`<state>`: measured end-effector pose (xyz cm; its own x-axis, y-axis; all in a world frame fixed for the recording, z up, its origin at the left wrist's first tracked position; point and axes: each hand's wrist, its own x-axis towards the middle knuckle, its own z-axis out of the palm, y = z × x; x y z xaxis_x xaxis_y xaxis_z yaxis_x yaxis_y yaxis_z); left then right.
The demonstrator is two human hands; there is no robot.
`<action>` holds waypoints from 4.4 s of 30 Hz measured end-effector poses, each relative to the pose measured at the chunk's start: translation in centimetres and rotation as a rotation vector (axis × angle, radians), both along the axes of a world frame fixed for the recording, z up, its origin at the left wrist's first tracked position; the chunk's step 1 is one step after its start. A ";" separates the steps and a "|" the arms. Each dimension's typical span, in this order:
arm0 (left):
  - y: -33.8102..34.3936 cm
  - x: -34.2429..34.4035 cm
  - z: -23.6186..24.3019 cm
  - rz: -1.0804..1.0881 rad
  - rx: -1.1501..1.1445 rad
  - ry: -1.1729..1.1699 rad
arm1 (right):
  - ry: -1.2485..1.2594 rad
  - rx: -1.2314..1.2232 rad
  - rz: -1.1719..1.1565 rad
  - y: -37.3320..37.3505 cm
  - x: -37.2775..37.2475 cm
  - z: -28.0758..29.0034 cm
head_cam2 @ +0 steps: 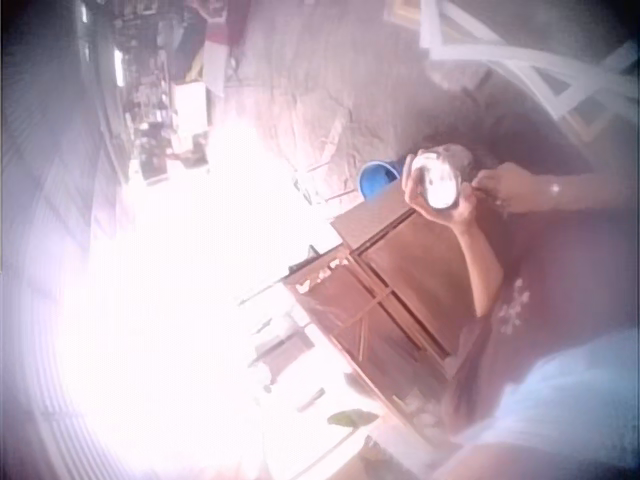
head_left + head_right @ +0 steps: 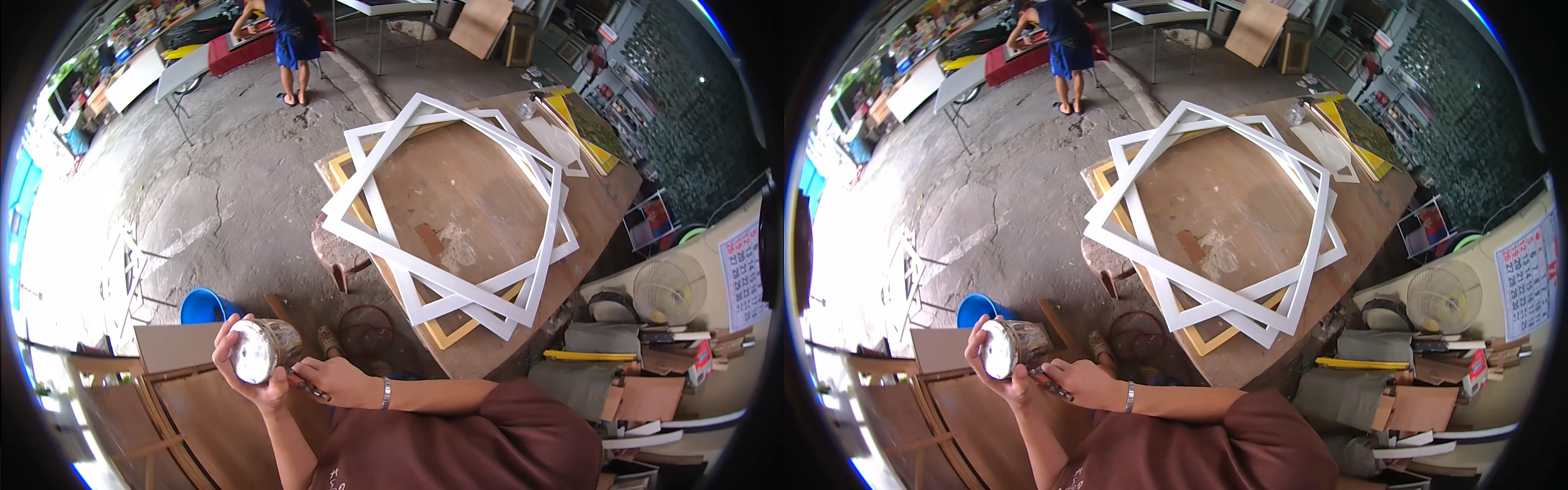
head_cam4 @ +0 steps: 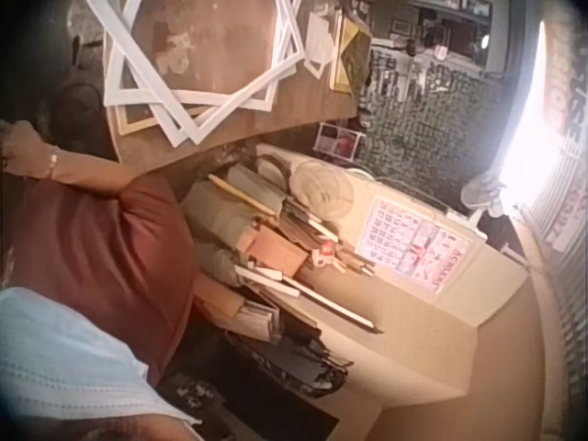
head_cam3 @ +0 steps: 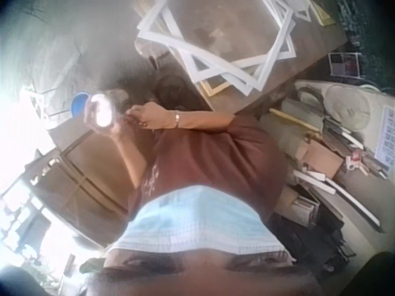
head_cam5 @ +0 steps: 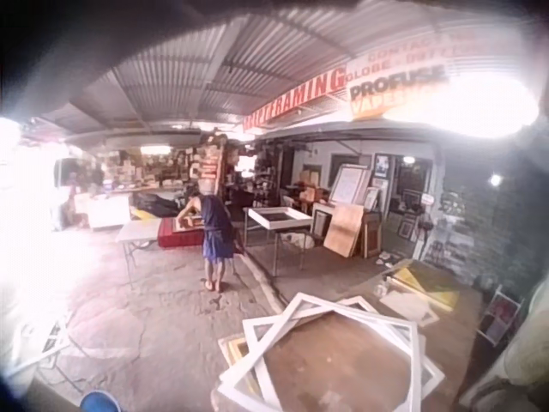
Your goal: The person prepares white paint in a cup using a stirring stick, attaches the cup to a spray gun, and then uses the spray gun to apply paint to a wooden frame outdoors.
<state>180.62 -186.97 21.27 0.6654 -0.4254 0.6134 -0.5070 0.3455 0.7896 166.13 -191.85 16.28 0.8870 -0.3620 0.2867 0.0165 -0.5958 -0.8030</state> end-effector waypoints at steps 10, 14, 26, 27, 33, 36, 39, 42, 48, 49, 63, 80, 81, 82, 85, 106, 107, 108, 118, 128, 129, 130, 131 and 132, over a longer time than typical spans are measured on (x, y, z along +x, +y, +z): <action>-9.7 12.2 -0.5 -0.380 -0.034 0.114 | -0.044 0.035 -0.246 -7.0 10.7 1.5; -10.5 20.3 0.4 -0.529 -0.011 0.076 | -0.040 -0.021 -0.236 -8.8 17.5 0.7; -13.7 34.4 2.7 -0.138 -0.113 0.138 | -0.068 0.014 0.042 -15.1 35.4 1.3; -14.3 35.8 2.5 -0.130 -0.083 0.128 | -0.061 0.009 0.048 -16.0 36.9 1.3; -20.5 44.8 1.2 -0.099 -0.031 0.120 | -0.053 -0.039 0.082 -23.0 46.0 -1.4; -25.2 50.2 0.3 -0.069 0.002 0.020 | -0.152 0.055 0.073 -27.6 51.5 -1.8; -31.3 55.1 1.3 -0.080 0.000 0.010 | -0.118 0.083 0.083 -34.1 56.2 -1.4; -37.0 60.5 2.6 -0.074 -0.068 0.012 | -0.159 0.021 0.094 -39.8 61.2 0.0; -44.8 71.8 4.8 0.015 -0.103 0.043 | -0.168 0.061 0.098 -47.7 73.7 3.8; -46.2 73.9 5.4 0.026 -0.106 0.045 | -0.203 0.053 0.100 -48.9 76.0 4.2; -57.8 111.0 11.8 0.095 -0.292 -0.011 | -0.274 -0.180 0.194 -62.6 114.9 9.7; -65.8 143.2 1.4 0.668 -0.258 0.162 | -0.437 -0.112 0.238 -77.2 150.7 7.7; -66.4 143.9 -0.3 0.687 -0.231 0.293 | -0.411 -0.107 0.247 -78.3 152.2 7.5; -66.7 144.7 -2.2 0.734 -0.145 0.389 | -0.387 -0.104 0.258 -79.2 153.8 7.6; -67.8 145.7 -7.4 0.766 -0.007 0.580 | -0.327 -0.124 0.309 -82.5 159.0 8.2; -74.1 162.5 -20.7 -0.291 0.727 0.394 | -0.351 -0.064 0.308 -80.6 189.2 7.3; -73.8 164.0 -21.2 -0.314 0.802 0.345 | -0.359 -0.067 0.322 -80.0 190.6 7.4; -73.8 165.0 -21.0 -0.348 0.999 0.480 | -0.353 -0.070 0.352 -79.8 191.8 7.6; -71.5 171.5 -29.8 0.002 1.578 0.759 | -0.393 0.016 0.562 -81.0 205.8 8.2; -76.1 173.3 -32.2 0.419 1.407 1.191 | -0.287 0.075 0.820 -81.3 212.3 5.8; -76.6 173.9 -32.5 0.431 1.406 1.188 | -0.287 0.069 0.842 -81.6 212.9 5.5; -76.8 174.3 -32.8 0.441 1.407 1.184 | -0.285 0.063 0.863 -81.8 213.3 5.2; -76.6 174.4 -33.2 0.452 1.413 1.183 | -0.283 0.062 0.883 -81.5 213.6 4.9; -76.6 174.6 -34.0 0.470 1.400 1.201 | -0.291 0.082 0.886 -81.2 213.9 5.0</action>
<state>355.24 -263.53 -12.76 0.6114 0.1791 -0.7708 0.5946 -0.7467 0.2981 380.03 -273.04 21.33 0.7465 0.3829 0.5442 0.6443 -0.2118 -0.7348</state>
